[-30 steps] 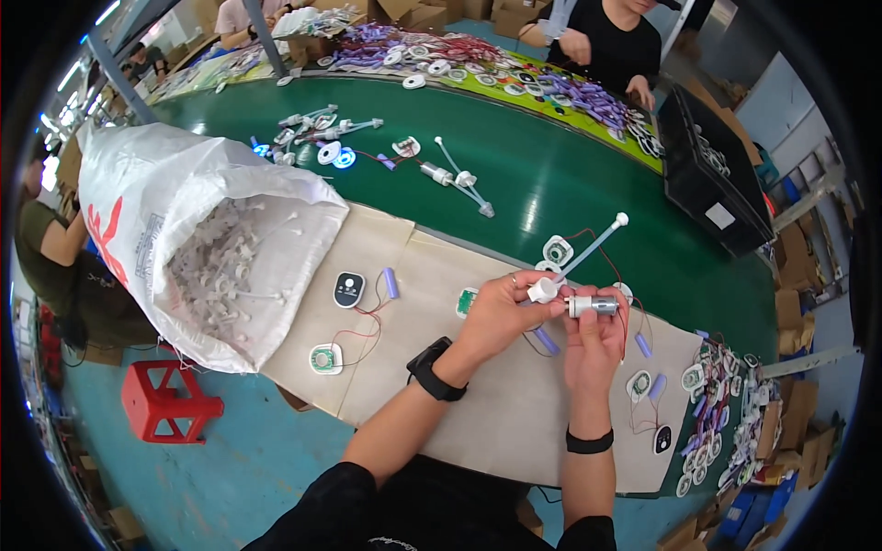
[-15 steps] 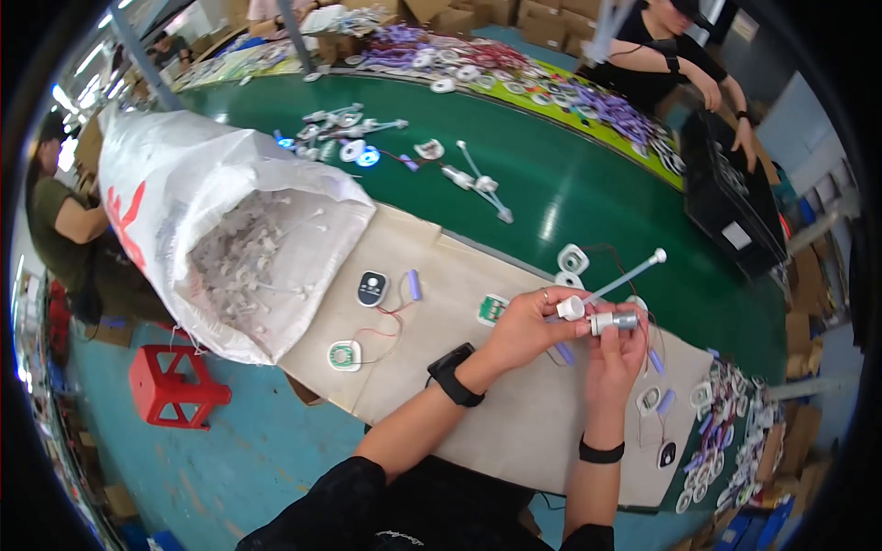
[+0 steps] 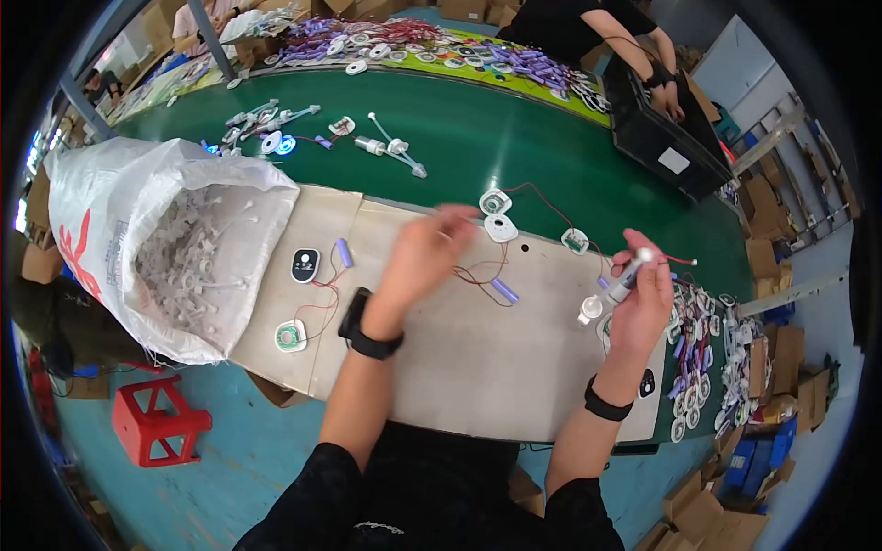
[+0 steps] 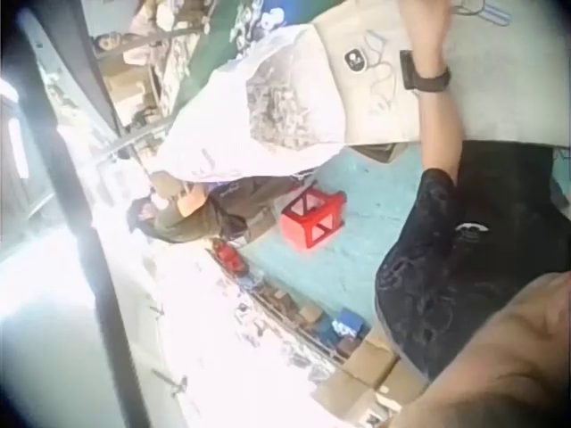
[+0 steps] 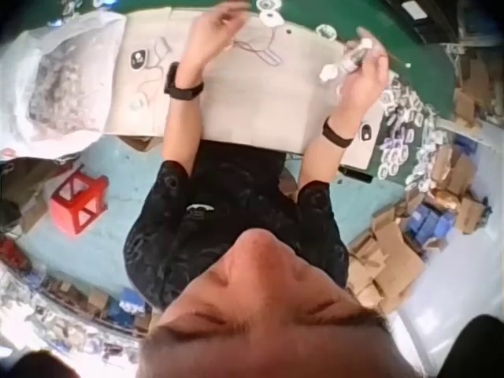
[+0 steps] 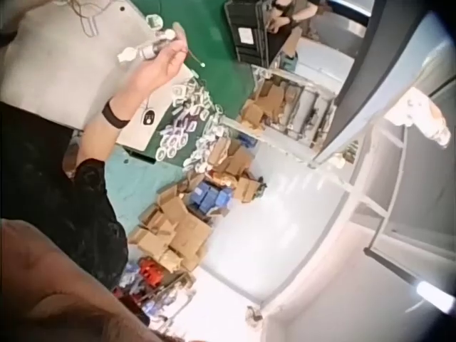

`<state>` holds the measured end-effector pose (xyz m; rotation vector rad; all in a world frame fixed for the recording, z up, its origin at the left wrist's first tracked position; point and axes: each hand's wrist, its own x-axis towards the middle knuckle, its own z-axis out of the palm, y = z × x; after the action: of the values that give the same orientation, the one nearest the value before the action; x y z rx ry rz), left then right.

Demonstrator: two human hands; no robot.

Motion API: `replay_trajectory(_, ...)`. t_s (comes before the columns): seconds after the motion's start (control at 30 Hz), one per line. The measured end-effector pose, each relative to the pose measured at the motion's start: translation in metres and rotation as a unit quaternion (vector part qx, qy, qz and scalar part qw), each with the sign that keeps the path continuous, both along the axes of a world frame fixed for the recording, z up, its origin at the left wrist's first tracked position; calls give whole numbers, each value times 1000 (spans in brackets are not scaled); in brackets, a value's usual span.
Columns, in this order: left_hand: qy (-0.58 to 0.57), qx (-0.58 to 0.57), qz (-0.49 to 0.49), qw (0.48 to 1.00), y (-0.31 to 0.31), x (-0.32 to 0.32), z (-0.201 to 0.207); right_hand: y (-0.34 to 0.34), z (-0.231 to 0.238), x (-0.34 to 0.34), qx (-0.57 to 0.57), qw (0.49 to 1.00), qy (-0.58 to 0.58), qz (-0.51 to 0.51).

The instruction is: The person assembles electronic components by joining motors to plastic tubes and connecting them to circuit boards before arranging the units on the table. Finally, they pick up a bottle and unscrew its cap to take a drink.

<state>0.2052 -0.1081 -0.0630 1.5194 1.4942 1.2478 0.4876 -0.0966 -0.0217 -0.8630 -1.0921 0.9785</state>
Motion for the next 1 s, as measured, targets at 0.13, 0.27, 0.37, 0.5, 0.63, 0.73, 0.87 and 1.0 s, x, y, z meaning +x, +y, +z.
replay_trajectory(0.13,118,-56,131,983,0,-53,-11,-6,7,-6,-66,991,-111,23)
replay_trajectory(0.27,300,-66,37,951,-10,-59,-29,4,-23,0,-108,974,-184,73)
replay_trajectory(0.37,333,20,-18,943,-14,-51,-39,6,-20,-8,-162,956,-236,62)
replay_trajectory(0.5,275,-37,-11,961,1,-42,-38,9,-26,-7,-185,921,-335,67)
replay_trajectory(0.63,76,-103,4,992,4,-26,-13,-3,-14,-23,-179,941,-244,151)
replay_trajectory(0.73,-44,-87,25,995,9,-21,-13,-5,-11,-25,-199,937,-203,202)
replay_trajectory(0.87,-166,-96,13,981,15,-16,-21,-5,-17,-28,-129,948,-190,218)
replay_trajectory(1.0,-213,-106,-33,971,12,-3,-20,-6,-22,-40,-178,933,-260,174)
